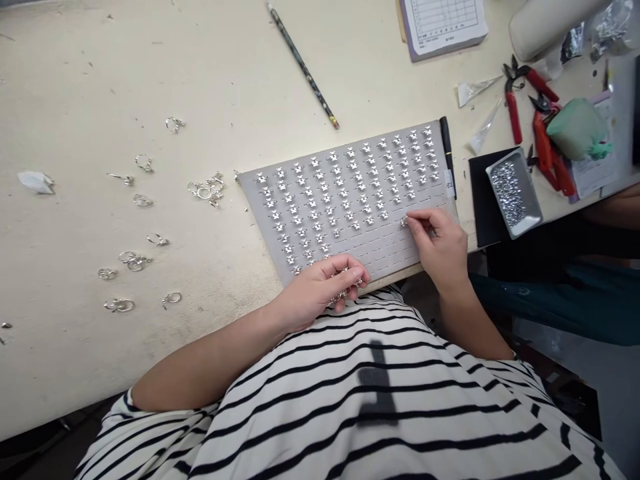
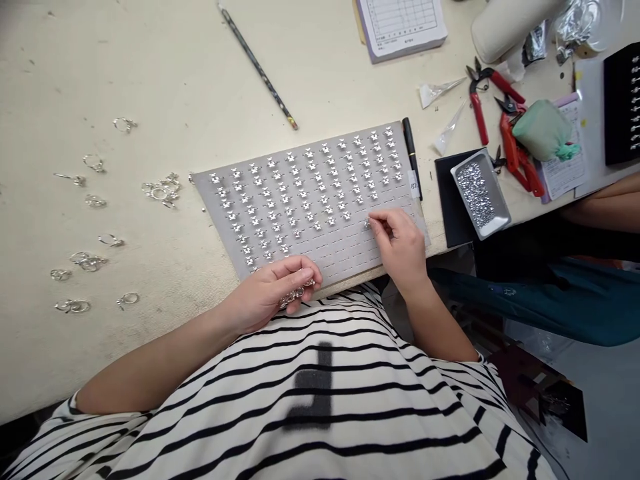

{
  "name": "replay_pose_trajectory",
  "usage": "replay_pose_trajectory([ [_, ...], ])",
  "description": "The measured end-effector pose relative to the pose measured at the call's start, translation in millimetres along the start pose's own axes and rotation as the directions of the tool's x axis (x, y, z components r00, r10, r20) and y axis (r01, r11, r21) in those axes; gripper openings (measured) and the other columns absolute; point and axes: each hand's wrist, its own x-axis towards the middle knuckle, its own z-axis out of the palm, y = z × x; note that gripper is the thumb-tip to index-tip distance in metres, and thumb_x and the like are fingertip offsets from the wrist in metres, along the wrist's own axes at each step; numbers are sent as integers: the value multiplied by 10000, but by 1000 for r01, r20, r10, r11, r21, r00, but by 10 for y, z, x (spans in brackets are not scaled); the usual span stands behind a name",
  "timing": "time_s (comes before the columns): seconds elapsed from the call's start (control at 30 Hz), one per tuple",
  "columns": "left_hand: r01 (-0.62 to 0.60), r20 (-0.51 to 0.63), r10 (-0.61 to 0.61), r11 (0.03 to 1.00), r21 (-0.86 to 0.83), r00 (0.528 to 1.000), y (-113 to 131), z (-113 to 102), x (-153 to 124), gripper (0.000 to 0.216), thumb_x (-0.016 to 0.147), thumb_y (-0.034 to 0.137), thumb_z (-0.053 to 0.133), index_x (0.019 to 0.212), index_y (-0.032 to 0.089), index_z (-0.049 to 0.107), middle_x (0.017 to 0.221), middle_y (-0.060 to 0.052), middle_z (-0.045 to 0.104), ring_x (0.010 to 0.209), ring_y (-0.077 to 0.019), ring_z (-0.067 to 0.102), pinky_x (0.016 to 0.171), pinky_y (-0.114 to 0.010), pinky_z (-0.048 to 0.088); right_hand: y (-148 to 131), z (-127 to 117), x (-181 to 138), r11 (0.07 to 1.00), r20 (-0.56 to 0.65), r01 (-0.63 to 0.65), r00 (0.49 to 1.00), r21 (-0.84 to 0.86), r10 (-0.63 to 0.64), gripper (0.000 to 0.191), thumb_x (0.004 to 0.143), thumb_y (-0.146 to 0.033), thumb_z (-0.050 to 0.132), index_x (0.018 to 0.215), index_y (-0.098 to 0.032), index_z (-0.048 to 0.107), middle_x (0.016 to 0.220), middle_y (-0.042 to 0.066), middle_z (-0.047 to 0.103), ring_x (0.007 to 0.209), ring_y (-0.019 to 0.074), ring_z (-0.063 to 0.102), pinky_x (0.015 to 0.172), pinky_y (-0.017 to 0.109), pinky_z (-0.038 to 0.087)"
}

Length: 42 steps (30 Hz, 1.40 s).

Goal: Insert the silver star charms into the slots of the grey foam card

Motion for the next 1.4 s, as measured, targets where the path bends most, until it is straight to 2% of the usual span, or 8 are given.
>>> replay_pose_trajectory([
  [0.13,25,-5,-25,1000,-9,1000,8,13,-14,336,916,489,729,922,157,675,910,-35,595,707,-83,506,502,-150,379,89,-12,80,989,-32,78,996,-129,-83,207,1000,-288,590,1098,-270,772,997,42,737,930,184,705,821,353,601],
  [0.3,33,12,-32,999,-9,999,17,13,-15,318,941,478,702,952,160,688,891,-35,605,704,-83,502,494,-137,392,87,-41,17,984,-83,128,987,-127,-139,234,1017,-302,562,1155,-260,747,1038,62,709,975,195,692,876,375,596],
  [0.6,40,-7,-40,999,-34,999,25,4,-10,324,939,479,705,960,157,682,916,-40,604,723,-84,511,502,-128,397,106,-19,9,997,8,66,998,-44,-66,137,982,-312,617,1009,-250,736,981,47,681,864,181,634,766,349,543],
  [0.73,35,-7,-36,999,-36,999,27,-1,-16,320,942,478,700,956,158,680,914,-40,602,722,-85,512,502,-131,395,47,-48,49,999,51,-46,998,14,45,166,977,-355,625,889,-238,704,873,18,653,742,151,565,677,316,478],
  [0.93,26,1,-26,999,-39,1000,31,1,-16,300,951,462,691,962,162,682,919,-38,601,728,-86,518,505,-138,401,34,-25,65,987,35,-130,990,-96,134,251,972,-380,608,775,-227,591,781,-1,579,687,140,502,645,314,407],
  [1.13,28,-1,-28,999,-32,1000,44,-13,-31,302,955,467,685,960,165,681,925,-38,605,738,-88,530,517,-142,411,36,-73,-49,970,80,-73,992,-234,94,314,1010,-379,529,733,-233,499,752,2,547,673,149,481,621,329,364],
  [1.27,44,-5,-44,998,-33,999,50,-13,-29,318,947,482,695,962,164,679,922,-36,605,735,-85,523,522,-141,407,101,-180,-119,984,86,3,996,-176,13,234,1037,-392,498,903,-250,626,867,34,657,801,187,604,725,358,482],
  [1.4,39,-3,-39,998,-42,999,54,-5,-15,315,947,473,695,958,160,671,924,-38,602,738,-86,516,525,-143,404,202,-242,-76,975,120,194,976,-112,-180,205,1008,-302,571,1198,-287,648,1106,56,745,1007,222,688,917,417,554],
])
